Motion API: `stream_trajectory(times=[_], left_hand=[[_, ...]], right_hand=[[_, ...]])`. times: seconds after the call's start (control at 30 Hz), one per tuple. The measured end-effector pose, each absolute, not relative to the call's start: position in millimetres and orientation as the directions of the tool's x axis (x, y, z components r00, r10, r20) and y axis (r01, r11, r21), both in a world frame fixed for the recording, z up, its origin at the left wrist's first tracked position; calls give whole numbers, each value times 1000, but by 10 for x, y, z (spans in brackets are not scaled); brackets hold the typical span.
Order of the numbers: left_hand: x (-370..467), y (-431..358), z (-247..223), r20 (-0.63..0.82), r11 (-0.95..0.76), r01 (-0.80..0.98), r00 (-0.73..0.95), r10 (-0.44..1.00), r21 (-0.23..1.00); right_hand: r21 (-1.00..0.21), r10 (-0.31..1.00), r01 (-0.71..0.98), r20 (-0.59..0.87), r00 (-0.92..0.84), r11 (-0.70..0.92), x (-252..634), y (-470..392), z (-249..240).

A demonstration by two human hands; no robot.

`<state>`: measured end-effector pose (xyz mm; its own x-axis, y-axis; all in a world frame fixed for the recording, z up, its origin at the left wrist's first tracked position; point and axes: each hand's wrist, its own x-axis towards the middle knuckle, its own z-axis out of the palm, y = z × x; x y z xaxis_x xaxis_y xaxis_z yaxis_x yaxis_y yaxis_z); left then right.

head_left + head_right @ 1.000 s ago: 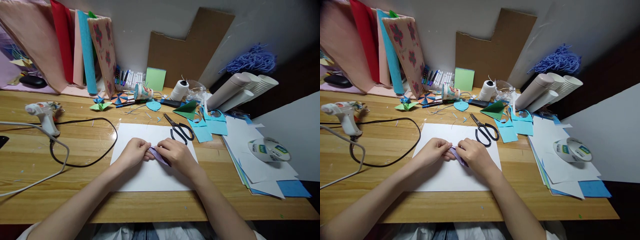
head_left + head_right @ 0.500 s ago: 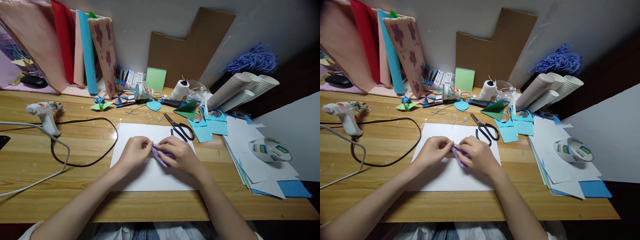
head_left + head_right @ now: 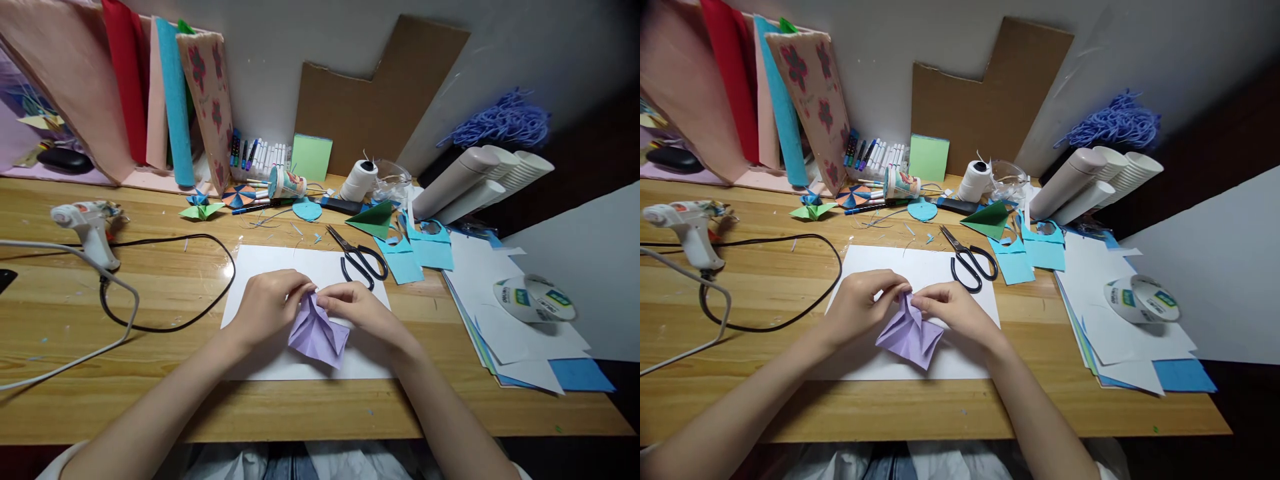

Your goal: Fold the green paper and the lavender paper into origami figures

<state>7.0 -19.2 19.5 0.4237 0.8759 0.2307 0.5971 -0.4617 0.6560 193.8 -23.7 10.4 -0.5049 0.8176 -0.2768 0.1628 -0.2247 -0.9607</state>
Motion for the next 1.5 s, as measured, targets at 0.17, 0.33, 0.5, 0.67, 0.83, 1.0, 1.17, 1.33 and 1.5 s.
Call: stream_trajectory(times=[0.17,0.33,0.5,0.67,0.83,1.0,1.17,1.33,1.5], left_hand=[[84,-208,147,250,-472,643,409,877,603],[106,-234,125,259,-464,658,390,884,593],[112,-222,143,237,-433,672,367,899,601],[67,-161,178,176,-295,736,237,955,610],[33,-126,140,116,-132,686,70,991,716],[39,-103,102,-50,-5,504,94,994,864],[40,-75,183,-288,174,298,398,871,939],[8,-82,215,-381,312,221,615,691,924],[3,-102,187,-436,428,176,630,643,886]], right_hand=[[-952,872,301,-191,-451,-53,1874,-298,105],[-890,918,435,-48,-394,140,1830,-314,54],[-867,928,471,-31,-370,159,1831,-300,37],[-931,950,349,-11,-311,104,1935,-238,110],[-954,946,261,61,-319,149,2073,-185,168],[-927,962,301,164,-216,226,2116,-167,141],[-965,971,246,34,-238,94,2137,-156,133],[-991,925,112,-115,-361,-80,2081,-162,131],[-986,919,8,-160,-361,-168,2025,-154,104]])
